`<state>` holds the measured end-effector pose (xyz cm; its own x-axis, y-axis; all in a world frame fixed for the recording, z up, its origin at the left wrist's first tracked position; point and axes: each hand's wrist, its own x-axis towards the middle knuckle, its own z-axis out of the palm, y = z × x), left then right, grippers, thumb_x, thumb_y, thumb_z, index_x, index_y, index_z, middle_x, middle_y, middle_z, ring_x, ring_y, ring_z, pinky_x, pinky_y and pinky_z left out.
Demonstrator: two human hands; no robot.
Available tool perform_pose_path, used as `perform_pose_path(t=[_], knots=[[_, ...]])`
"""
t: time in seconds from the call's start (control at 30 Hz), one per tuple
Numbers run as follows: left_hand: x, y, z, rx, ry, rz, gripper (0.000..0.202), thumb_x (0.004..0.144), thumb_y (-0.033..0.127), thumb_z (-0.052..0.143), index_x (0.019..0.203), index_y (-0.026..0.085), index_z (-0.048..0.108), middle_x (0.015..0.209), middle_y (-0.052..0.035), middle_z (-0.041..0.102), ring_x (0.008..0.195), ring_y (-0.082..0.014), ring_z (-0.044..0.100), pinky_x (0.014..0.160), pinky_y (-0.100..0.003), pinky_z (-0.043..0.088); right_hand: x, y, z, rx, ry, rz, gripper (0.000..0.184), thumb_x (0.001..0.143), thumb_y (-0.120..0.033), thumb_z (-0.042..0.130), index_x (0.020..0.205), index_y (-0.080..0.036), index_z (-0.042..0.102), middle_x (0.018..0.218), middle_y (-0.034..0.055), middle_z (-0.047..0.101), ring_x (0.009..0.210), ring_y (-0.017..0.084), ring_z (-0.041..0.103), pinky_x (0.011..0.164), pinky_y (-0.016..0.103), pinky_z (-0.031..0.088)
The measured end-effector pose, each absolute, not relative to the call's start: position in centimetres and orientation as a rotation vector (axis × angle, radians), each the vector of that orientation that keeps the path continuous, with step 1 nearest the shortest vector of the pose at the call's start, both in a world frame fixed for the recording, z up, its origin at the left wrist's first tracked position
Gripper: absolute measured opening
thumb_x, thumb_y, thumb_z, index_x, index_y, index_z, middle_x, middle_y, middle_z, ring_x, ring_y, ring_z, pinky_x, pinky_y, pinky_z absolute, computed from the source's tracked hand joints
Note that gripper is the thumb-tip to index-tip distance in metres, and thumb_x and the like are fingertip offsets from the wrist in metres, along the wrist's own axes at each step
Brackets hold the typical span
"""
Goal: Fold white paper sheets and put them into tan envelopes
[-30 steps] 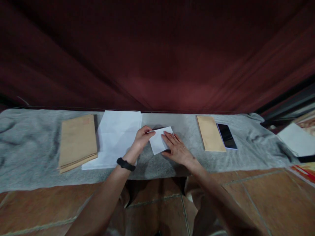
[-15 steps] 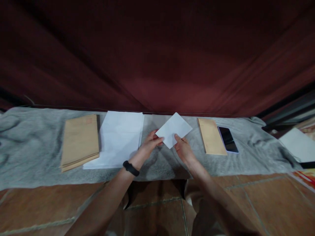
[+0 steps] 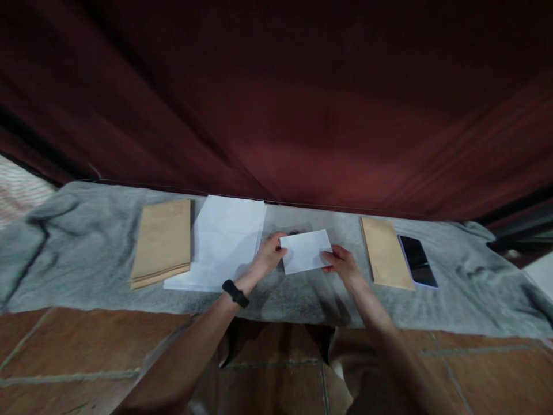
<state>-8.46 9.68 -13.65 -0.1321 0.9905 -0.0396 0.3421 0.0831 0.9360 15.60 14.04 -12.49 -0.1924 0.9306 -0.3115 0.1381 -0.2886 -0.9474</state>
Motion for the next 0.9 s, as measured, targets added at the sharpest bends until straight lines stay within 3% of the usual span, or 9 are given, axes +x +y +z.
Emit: perform_pose_path(t=[0.13, 0.33, 0.53, 0.73, 0.9], knots=[[-8.9, 9.5, -13.1, 1.529, 1.856, 0.965, 0.039, 0.083, 0.014, 0.060, 0.122, 0.021, 0.064, 0.081, -0.0008, 0.070, 0.076, -0.0191, 0.066, 0.075, -0.031, 0.051, 15.6, 14.2, -13.3, -1.541, -1.492, 1.425, 0.011, 0.072, -0.029, 0.070, 0.079, -0.020, 0.067, 0.073, 0.0019, 0.068, 0.063, 0.017, 0.063, 0.048, 0.024, 0.054], [-12.4, 8.7, -10.3, 1.656, 2.269, 0.910, 0.040, 0.090, 0.020, 0.059, 0.129, 0.017, 0.063, 0.123, -0.0144, 0.068, 0.109, -0.0280, 0.066, 0.099, -0.041, 0.050, 15.8, 14.6, -13.8, -1.658, -1.604, 1.347, 0.011, 0.077, -0.024, 0.063, 0.084, -0.020, 0.068, 0.076, 0.0036, 0.070, 0.063, 0.019, 0.066, 0.049, 0.027, 0.054], [-16.4, 7.0, -8.7, 1.504, 2.536, 0.839, 0.043, 0.091, 0.027, 0.058, 0.133, 0.018, 0.062, 0.135, -0.0163, 0.063, 0.127, -0.0338, 0.058, 0.109, -0.048, 0.044, 16.0, 15.1, -14.2, -1.656, -1.657, 1.311, 0.006, 0.074, -0.026, 0.064, 0.077, -0.022, 0.069, 0.071, 0.0019, 0.070, 0.054, 0.018, 0.064, 0.049, 0.028, 0.050], [-19.7, 4.6, -8.8, 1.347, 2.870, 0.572, 0.066, 0.091, 0.031, 0.057, 0.151, 0.009, 0.043, 0.164, -0.0268, 0.030, 0.153, -0.0421, 0.024, 0.121, -0.062, 0.023, 16.4, 15.0, -14.8, -1.582, -1.648, 1.334, 0.010, 0.074, -0.030, 0.064, 0.079, -0.023, 0.070, 0.067, 0.0001, 0.070, 0.055, 0.017, 0.063, 0.048, 0.025, 0.049], [-22.2, 3.0, -8.7, 1.198, 2.923, 0.448, 0.072, 0.094, 0.038, 0.052, 0.156, 0.007, 0.035, 0.167, -0.0288, 0.020, 0.155, -0.0454, 0.016, 0.119, -0.071, 0.016, 16.1, 14.7, -14.4, -1.540, -1.591, 1.339, 0.008, 0.072, -0.029, 0.066, 0.076, -0.023, 0.070, 0.062, -0.0017, 0.066, 0.052, 0.015, 0.060, 0.045, 0.023, 0.047]])
